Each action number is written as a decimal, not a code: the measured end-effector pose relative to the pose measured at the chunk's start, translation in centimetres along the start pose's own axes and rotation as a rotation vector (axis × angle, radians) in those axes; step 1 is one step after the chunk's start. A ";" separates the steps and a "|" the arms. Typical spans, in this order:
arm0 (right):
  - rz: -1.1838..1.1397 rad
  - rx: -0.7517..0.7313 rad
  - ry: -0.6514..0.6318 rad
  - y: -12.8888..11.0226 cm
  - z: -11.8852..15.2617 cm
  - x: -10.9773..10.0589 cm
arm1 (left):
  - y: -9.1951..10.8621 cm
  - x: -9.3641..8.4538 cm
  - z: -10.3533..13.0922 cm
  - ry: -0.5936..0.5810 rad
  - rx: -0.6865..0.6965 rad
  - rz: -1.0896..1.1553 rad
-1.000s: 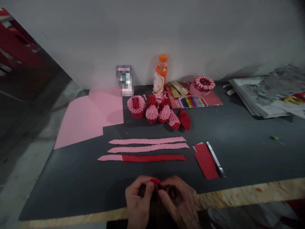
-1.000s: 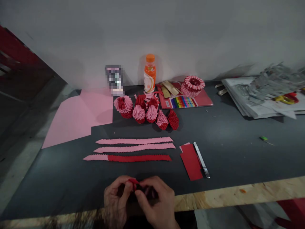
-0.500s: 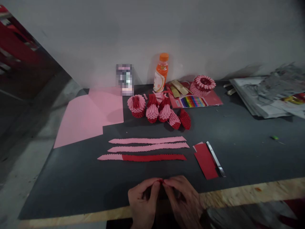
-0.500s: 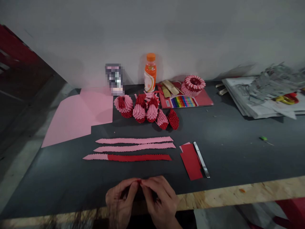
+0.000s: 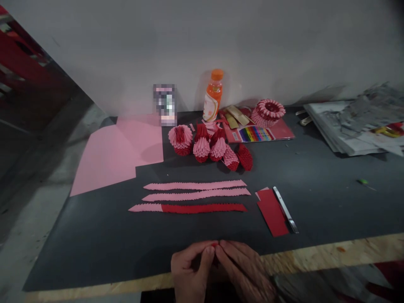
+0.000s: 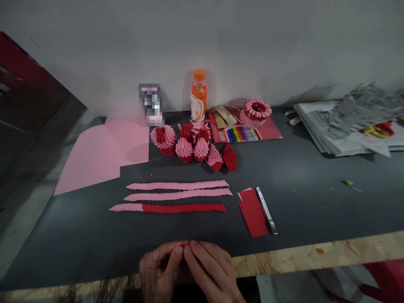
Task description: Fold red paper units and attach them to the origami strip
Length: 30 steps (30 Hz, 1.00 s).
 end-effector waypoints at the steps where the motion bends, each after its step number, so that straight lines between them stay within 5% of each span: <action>1: -0.003 0.009 -0.001 0.2 0.0 0.1 | 0.0 0.0 -0.1 -0.010 0.008 0.002; 5: -0.106 0.008 0.060 0.6 -1.0 0.3 | 0.3 -0.1 -0.4 -0.011 0.051 -0.013; 10: -0.380 0.306 0.165 2.0 -2.7 0.5 | 0.1 0.1 0.7 0.088 0.140 -0.049; 17: -0.321 0.367 0.259 0.4 -3.6 0.2 | -0.1 0.4 2.2 0.169 0.287 -0.240; 22: -0.250 0.392 0.344 0.6 -4.2 0.5 | 1.3 0.7 0.2 -0.014 0.312 -0.183; 30: -0.348 0.397 0.254 1.2 -4.5 1.1 | 0.8 -0.1 -0.3 -0.064 0.251 -0.174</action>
Point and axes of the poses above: each hand's wrist, its own z-axis away from the middle knuckle, its own x-axis out of the palm, y = z × x, the point moved 7 cm from there along -z, towards the middle knuckle, and after that the axes turned 9 degrees about x, right-handed, at the moved point
